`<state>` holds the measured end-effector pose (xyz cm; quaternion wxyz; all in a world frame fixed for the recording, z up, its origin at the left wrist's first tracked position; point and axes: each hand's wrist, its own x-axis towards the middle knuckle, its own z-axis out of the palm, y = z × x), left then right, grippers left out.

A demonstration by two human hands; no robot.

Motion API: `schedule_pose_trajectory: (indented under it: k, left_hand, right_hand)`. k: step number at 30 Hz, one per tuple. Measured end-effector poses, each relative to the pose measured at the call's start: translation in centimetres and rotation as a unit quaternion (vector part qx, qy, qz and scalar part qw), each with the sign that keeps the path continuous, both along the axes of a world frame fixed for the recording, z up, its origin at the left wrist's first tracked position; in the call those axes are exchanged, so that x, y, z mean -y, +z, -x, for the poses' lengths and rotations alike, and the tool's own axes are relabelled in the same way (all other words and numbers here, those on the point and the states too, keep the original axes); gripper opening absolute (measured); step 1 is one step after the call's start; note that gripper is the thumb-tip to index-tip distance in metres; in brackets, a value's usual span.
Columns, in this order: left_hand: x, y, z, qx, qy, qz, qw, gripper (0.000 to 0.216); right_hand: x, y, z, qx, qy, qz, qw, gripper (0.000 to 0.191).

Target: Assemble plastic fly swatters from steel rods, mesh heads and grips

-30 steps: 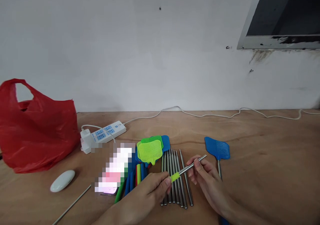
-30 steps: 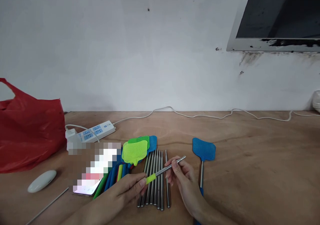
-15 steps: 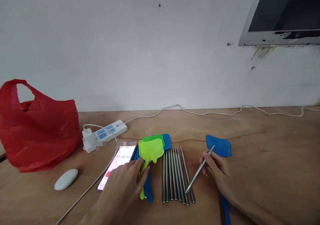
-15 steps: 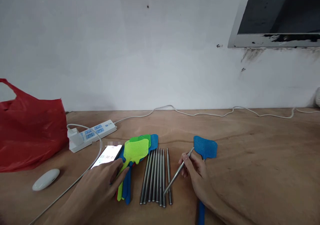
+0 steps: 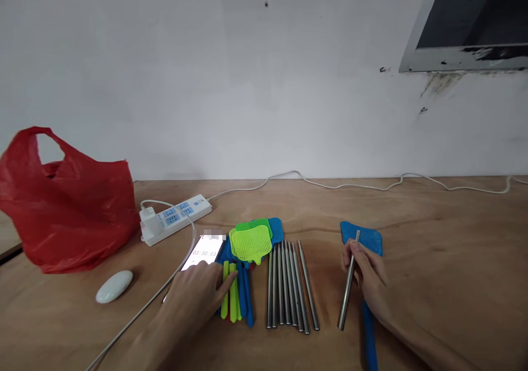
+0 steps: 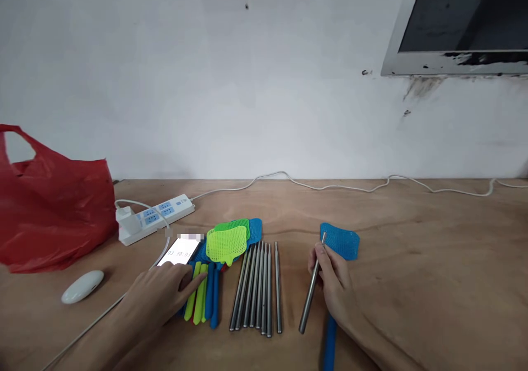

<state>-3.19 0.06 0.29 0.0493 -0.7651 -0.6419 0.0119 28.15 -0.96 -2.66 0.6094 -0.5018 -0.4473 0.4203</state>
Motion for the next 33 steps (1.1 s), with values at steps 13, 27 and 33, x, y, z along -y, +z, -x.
schedule_pose_trajectory:
  k: [13,27,33]
  left_hand:
    - [2.0,1.0,-2.1,0.303,-0.171,0.024,0.937,0.027]
    - [4.9,1.4,-7.5,0.398,-0.164,0.141,0.891,0.030]
    - [4.8,1.5,-5.3,0.451,-0.155,0.087,0.875,0.029]
  right_hand:
    - [-0.2,0.8,0.3,-0.185,0.148,0.058,0.970,0.034]
    - [2.2,4.1,1.9,0.052,0.238,0.030,0.970,0.022]
    - [2.9,5.6,4.4,0.171,0.176,0.058,0.968,0.020]
